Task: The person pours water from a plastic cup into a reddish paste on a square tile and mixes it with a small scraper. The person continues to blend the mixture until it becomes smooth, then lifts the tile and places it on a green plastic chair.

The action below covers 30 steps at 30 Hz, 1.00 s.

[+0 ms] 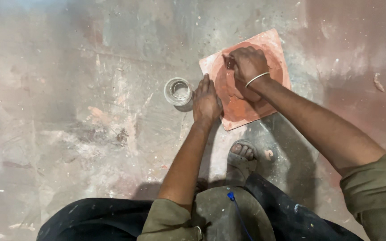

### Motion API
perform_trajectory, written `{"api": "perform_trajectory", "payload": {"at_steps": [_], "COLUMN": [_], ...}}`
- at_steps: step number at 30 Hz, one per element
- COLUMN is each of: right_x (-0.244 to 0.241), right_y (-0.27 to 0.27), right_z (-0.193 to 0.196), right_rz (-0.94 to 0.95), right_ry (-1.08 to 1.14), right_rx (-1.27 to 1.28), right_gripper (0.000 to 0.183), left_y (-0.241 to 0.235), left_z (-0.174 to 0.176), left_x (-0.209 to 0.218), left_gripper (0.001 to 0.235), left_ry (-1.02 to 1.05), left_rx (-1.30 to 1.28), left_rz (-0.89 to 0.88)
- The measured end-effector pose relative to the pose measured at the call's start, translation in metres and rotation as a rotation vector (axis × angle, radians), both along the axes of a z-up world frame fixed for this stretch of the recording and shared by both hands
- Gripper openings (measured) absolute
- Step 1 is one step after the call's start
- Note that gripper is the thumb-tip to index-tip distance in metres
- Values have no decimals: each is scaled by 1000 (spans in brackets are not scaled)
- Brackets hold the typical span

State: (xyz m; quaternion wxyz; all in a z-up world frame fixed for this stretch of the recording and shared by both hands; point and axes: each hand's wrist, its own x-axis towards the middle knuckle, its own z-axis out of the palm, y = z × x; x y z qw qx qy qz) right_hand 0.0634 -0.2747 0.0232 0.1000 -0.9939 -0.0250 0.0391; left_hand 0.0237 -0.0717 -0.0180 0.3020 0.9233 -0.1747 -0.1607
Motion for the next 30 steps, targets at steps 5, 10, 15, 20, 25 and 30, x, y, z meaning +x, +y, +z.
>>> {"api": "perform_trajectory", "payload": {"at_steps": [5, 10, 15, 20, 25, 30], "right_x": [4, 14, -7, -35, -61, -70], "right_y": [-17, -18, 27, 40, 29, 15], "right_z": [35, 49, 28, 39, 54, 66], "right_rz": [389, 113, 274, 553, 724, 833], "right_ry": [-3, 242, 14, 249, 265, 395], "right_rx": [-42, -183, -83, -129, 39, -37], "right_gripper": [19, 25, 8, 21, 26, 11], "left_y": [3, 3, 6, 9, 10, 1], "left_z": [3, 1, -2, 3, -2, -8], "left_x": [0, -1, -15, -18, -13, -13], "left_gripper": [58, 61, 60, 57, 42, 40], "left_ry": [8, -50, -15, -30, -80, -110], "left_rx": [59, -9, -135, -257, -257, -174], "left_rz": [-27, 4, 116, 210, 154, 65]}}
